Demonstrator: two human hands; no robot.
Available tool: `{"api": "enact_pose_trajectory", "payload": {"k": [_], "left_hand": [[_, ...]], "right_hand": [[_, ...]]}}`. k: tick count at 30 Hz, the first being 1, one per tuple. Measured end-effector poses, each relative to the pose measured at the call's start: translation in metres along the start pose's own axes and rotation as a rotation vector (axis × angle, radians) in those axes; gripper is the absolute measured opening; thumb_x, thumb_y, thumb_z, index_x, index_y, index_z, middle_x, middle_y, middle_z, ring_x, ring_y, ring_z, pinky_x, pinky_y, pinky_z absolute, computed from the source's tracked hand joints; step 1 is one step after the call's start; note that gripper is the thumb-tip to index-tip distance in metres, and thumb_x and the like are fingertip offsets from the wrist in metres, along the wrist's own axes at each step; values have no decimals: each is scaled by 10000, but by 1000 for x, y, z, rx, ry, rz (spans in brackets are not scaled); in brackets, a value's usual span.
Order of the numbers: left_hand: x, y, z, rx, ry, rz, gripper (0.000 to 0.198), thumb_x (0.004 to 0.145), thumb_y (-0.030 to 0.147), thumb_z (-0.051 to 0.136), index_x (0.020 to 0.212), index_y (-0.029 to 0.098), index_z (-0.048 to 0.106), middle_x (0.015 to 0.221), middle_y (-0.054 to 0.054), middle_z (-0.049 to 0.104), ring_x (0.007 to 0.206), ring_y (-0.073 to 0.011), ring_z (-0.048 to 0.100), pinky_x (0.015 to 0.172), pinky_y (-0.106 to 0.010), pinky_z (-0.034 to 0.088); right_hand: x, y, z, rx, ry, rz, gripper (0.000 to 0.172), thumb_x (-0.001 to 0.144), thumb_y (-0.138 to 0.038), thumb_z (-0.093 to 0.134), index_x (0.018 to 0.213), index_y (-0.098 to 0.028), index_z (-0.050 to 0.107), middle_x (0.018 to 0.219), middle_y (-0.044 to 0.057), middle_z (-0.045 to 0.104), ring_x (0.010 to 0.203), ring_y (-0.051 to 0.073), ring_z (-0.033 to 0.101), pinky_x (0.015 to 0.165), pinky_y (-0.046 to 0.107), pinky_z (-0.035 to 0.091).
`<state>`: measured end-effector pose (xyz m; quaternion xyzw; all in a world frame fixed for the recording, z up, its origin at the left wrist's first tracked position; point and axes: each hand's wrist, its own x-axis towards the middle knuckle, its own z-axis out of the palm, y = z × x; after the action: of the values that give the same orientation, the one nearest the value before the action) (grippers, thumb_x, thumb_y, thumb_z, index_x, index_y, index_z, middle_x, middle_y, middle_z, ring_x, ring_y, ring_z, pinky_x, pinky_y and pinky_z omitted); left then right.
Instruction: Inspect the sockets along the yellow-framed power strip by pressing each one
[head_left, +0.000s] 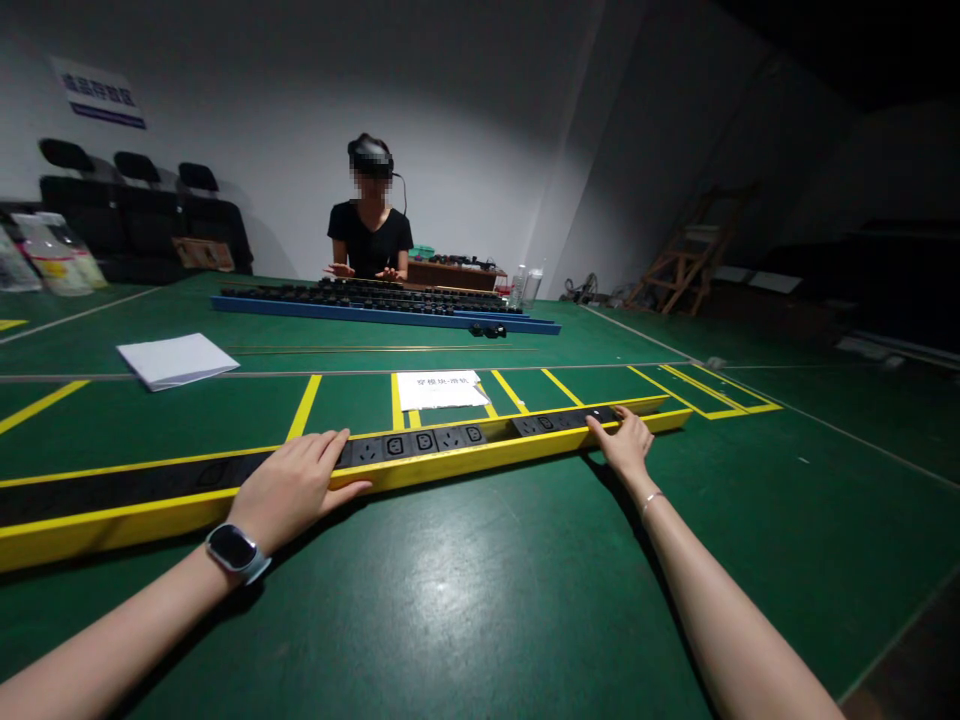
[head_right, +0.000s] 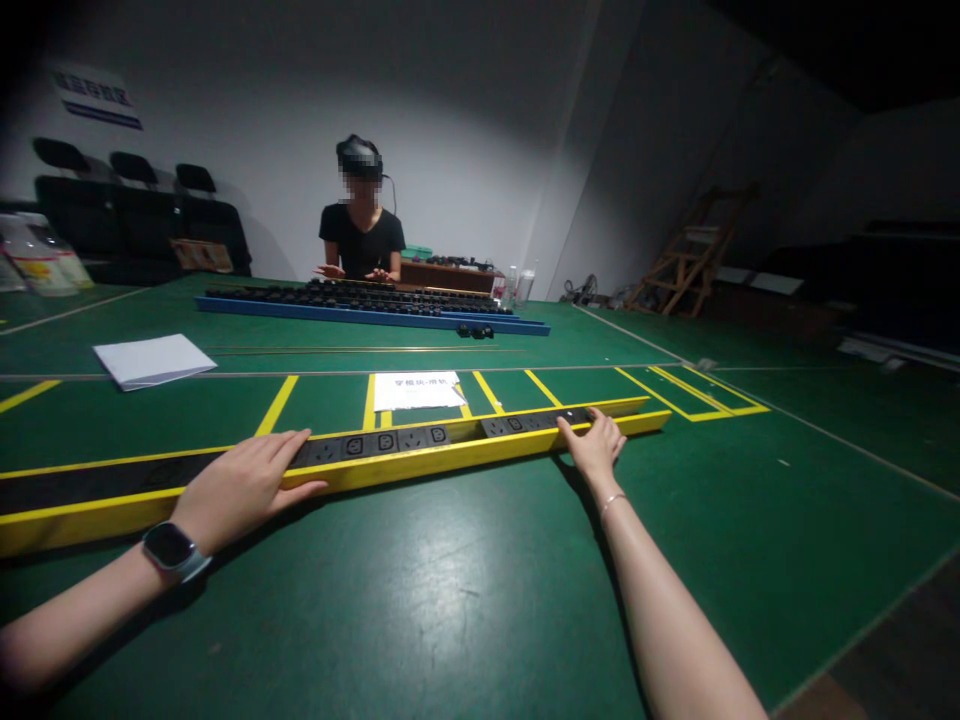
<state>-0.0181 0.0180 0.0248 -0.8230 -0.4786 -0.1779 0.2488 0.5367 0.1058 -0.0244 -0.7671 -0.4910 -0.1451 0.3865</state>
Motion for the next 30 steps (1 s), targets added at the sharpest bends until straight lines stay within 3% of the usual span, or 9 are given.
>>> {"api": "enact_pose_trajectory", "payload": {"k": [9, 16, 22, 27, 30], "left_hand": [[0, -1, 1, 11, -18, 0, 771, 851, 678, 408, 1290, 58, 535, 1164, -207, 649, 1042, -324, 621, 884, -450, 501], [0, -1, -1, -14, -14, -3, 755, 852, 674, 409, 1281, 70, 549, 1158, -211, 655, 1034, -324, 630, 871, -459, 509], [1, 0, -1, -38, -2, -6, 754, 846, 669, 424, 1277, 64, 556, 1154, -216, 657, 1023, -332, 636, 872, -472, 510], [1, 0, -1, -33, -8, -8, 760, 843, 669, 431, 1282, 61, 552, 1150, -215, 657, 1021, -334, 633, 871, -469, 508], [1, 0, -1, -15, -11, -7, 771, 843, 676, 424, 1281, 53, 548, 1152, -215, 656, 1024, -330, 631, 882, -465, 503]], "right_hand": [[-2, -1, -2, 0, -50, 14, 753, 763, -724, 437, 1288, -184, 460, 1299, 175, 490, 1286, 353, 328, 1077, 550, 161], [-23, -24, -8, -9, 11, -68, 682, 898, -589, 279, 1373, -122, 425, 1451, 184, 379, 1404, 324, 205, 1124, 591, 106], [-58, -81, -15, 39, -28, -357, 520, 975, -474, 275, 1258, -137, 552, 1373, 170, 483, 1385, 313, 274, 1120, 633, 125], [-109, -150, -29, 181, -225, -710, 405, 990, -407, 356, 1325, -242, 513, 1375, 125, 499, 1365, 289, 349, 1130, 638, 153], [-125, -173, -41, 197, -315, -828, 466, 970, -429, 429, 1398, -245, 444, 1410, 123, 472, 1376, 283, 343, 1158, 604, 142]]}}
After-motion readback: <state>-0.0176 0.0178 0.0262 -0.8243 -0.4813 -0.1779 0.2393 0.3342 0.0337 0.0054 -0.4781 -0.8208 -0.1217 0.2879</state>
